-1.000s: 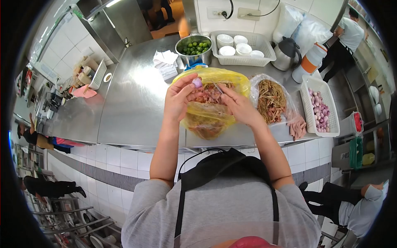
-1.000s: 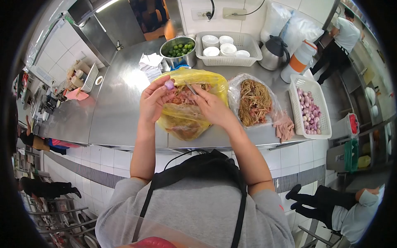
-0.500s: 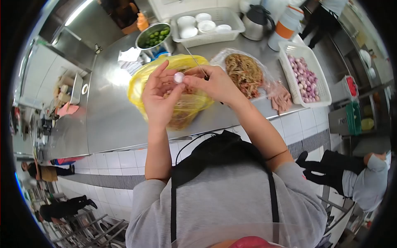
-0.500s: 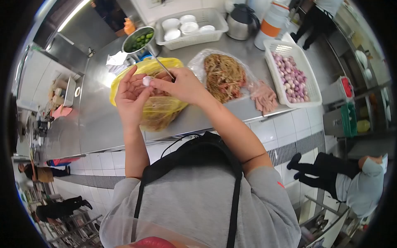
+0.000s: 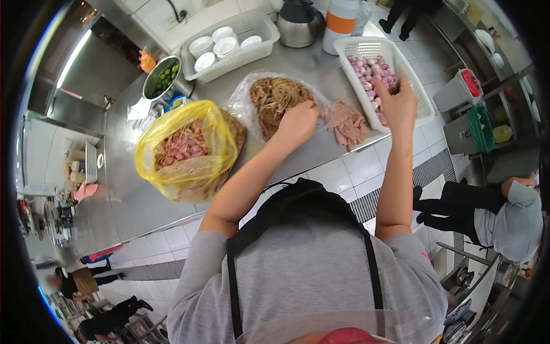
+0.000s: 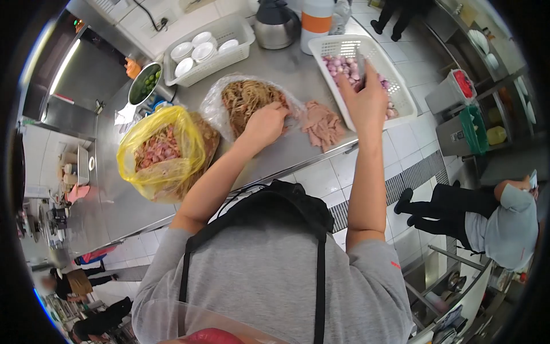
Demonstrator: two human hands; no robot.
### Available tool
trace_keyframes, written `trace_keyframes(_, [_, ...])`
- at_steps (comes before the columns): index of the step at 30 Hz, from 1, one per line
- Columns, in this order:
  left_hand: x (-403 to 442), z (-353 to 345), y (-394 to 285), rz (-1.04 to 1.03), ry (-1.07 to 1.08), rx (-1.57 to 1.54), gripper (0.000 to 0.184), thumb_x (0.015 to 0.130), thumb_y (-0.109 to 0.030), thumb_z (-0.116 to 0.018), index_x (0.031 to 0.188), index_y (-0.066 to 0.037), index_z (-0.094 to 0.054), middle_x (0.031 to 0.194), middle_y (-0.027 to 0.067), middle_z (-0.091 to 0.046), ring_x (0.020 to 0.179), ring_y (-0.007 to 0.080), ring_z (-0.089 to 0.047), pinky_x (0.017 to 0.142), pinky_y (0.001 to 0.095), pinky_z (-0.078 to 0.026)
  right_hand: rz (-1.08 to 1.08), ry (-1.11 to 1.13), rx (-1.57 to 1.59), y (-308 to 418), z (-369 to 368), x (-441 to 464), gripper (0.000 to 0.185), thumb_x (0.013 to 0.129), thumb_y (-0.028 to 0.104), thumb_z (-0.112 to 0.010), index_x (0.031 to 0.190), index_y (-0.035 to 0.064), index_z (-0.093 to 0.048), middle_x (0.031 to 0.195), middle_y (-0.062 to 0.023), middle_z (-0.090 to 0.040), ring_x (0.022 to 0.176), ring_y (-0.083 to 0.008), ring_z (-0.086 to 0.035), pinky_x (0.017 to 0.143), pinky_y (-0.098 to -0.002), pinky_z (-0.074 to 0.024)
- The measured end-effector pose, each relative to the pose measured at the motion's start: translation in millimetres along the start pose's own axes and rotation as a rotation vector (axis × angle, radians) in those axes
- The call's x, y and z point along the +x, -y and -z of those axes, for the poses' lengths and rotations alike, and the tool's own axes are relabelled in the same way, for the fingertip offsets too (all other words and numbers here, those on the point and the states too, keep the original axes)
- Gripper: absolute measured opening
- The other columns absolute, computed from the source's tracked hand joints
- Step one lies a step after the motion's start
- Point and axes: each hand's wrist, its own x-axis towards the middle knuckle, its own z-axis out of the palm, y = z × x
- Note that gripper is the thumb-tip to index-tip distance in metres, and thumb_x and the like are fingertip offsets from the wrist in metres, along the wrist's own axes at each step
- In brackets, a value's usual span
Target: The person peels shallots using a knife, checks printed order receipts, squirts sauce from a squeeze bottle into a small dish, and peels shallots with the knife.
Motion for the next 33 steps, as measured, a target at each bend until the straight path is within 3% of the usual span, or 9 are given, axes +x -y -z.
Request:
trace_keyframes(4, [19.6, -27.2, -2.0, 0.111, 0.003, 0.280, 0.019, 0.073, -0.007, -0.046, 0.084, 0.002, -0.058, 0.093, 0.0127, -0.054, 0.084, 0.0276, -0.057, 0.067, 0.0356, -0.049, -0.022, 0.362, 0.125, -2.6, -15.6, -40.9, 0.039, 0.070, 0.022, -0.066, 0.097, -0.0033, -0.056, 0.054, -0.0118, -0.052, 0.047, -0.0216, -0.049, 0.048, -0.0311, -0.0400])
trace_keyframes(10, [21.5, -10.1, -3.1, 0.319, 0.068, 0.211, 0.023, 0.067, -0.011, -0.057, 0.086, 0.002, -0.058, 0.093, 0.0140, -0.056, 0.086, 0.0281, -0.057, 0.068, 0.0357, -0.049, 0.008, 0.485, 0.330, -20.9, -48.8, -88.9, 0.035, 0.073, 0.023, -0.063, 0.097, -0.0015, -0.056, 0.060, -0.0116, -0.053, 0.047, -0.0204, -0.050, 0.047, -0.0313, -0.0387])
trace_keyframes(13, [5.1, 32.4, -0.3, 0.377, -0.047, -0.320, 0.030, 0.064, -0.008, -0.061, 0.092, 0.004, -0.059, 0.079, 0.0146, -0.062, 0.066, 0.0244, -0.059, 0.060, 0.0317, -0.047, -0.146, 0.598, 0.613, -21.1, -55.5, -92.1, 0.035, 0.080, 0.026, -0.057, 0.105, 0.0011, -0.053, 0.059, -0.0078, -0.052, 0.043, -0.0144, -0.047, 0.042, -0.0277, -0.0365])
trace_keyframes(14, [-2.8, 35.7, 8.8, 0.397, -0.046, -0.308, 0.030, 0.064, -0.008, -0.061, 0.092, 0.004, -0.059, 0.079, 0.0146, -0.062, 0.066, 0.0244, -0.059, 0.060, 0.0317, -0.047, -0.363, 0.758, 0.834, -14.4, -51.2, -88.2, 0.038, 0.083, 0.029, -0.051, 0.110, 0.0030, -0.049, 0.057, -0.0056, -0.049, 0.041, -0.0119, -0.043, 0.039, -0.0255, -0.0340])
trace_keyframes(15, [-11.7, 37.8, 19.4, 0.526, -0.046, -0.625, 0.027, 0.066, -0.005, -0.060, 0.091, 0.003, -0.060, 0.079, 0.0121, -0.062, 0.067, 0.0200, -0.059, 0.061, 0.0287, -0.047, -0.589, 0.919, 1.049, -9.8, -50.7, -87.6, 0.040, 0.087, 0.033, -0.045, 0.116, 0.0050, -0.046, 0.055, -0.0034, -0.047, 0.038, -0.0094, -0.040, 0.036, -0.0233, -0.0315])
trace_keyframes(17, [-29.1, 47.2, 34.2, 0.691, -0.136, -1.142, 0.024, 0.069, 0.003, -0.058, 0.093, 0.004, -0.059, 0.083, 0.0071, -0.062, 0.069, 0.0111, -0.057, 0.062, 0.0225, -0.046, -0.714, 1.024, 1.166, -1.8, -60.7, -96.8, 0.041, 0.089, 0.034, -0.040, 0.120, 0.0079, -0.042, 0.054, -0.0021, -0.044, 0.037, -0.0089, -0.036, 0.034, -0.0222, -0.0292])
trace_keyframes(19, [-43.8, 50.2, 45.7, 0.714, -0.238, -1.247, 0.026, 0.071, 0.003, -0.057, 0.097, 0.003, -0.057, 0.087, 0.0086, -0.061, 0.074, 0.0127, -0.058, 0.067, 0.0230, -0.047, -0.876, 1.182, 1.318, 5.2, -72.2, -107.3, 0.042, 0.091, 0.036, -0.034, 0.127, 0.0150, -0.035, 0.052, -0.0010, -0.040, 0.035, -0.0088, -0.032, 0.034, -0.0212, -0.0272])
trace_keyframes(21, [-55.3, 49.0, 54.4, 0.746, -0.310, -1.367, 0.025, 0.075, 0.003, -0.057, 0.100, 0.003, -0.055, 0.092, 0.0104, -0.060, 0.082, 0.0141, -0.058, 0.076, 0.0240, -0.047, -0.888, 1.236, 1.370, 16.0, -80.3, -112.2, 0.042, 0.091, 0.035, -0.034, 0.129, 0.0161, -0.034, 0.052, -0.0010, -0.039, 0.035, -0.0088, -0.032, 0.034, -0.0214, -0.0273])
trace_keyframes(33, [-58.1, 36.7, 44.8, 0.631, -0.464, -1.211, 0.025, 0.076, 0.001, -0.059, 0.101, 0.002, -0.056, 0.092, 0.0091, -0.061, 0.084, 0.0133, -0.058, 0.076, 0.0227, -0.046, -0.878, 1.226, 1.429, 45.2, -107.6, -106.7, 0.046, 0.090, 0.030, -0.039, 0.133, 0.0200, -0.024, 0.049, -0.0007, -0.037, 0.033, -0.0096, -0.032, 0.033, -0.0225, -0.0279])
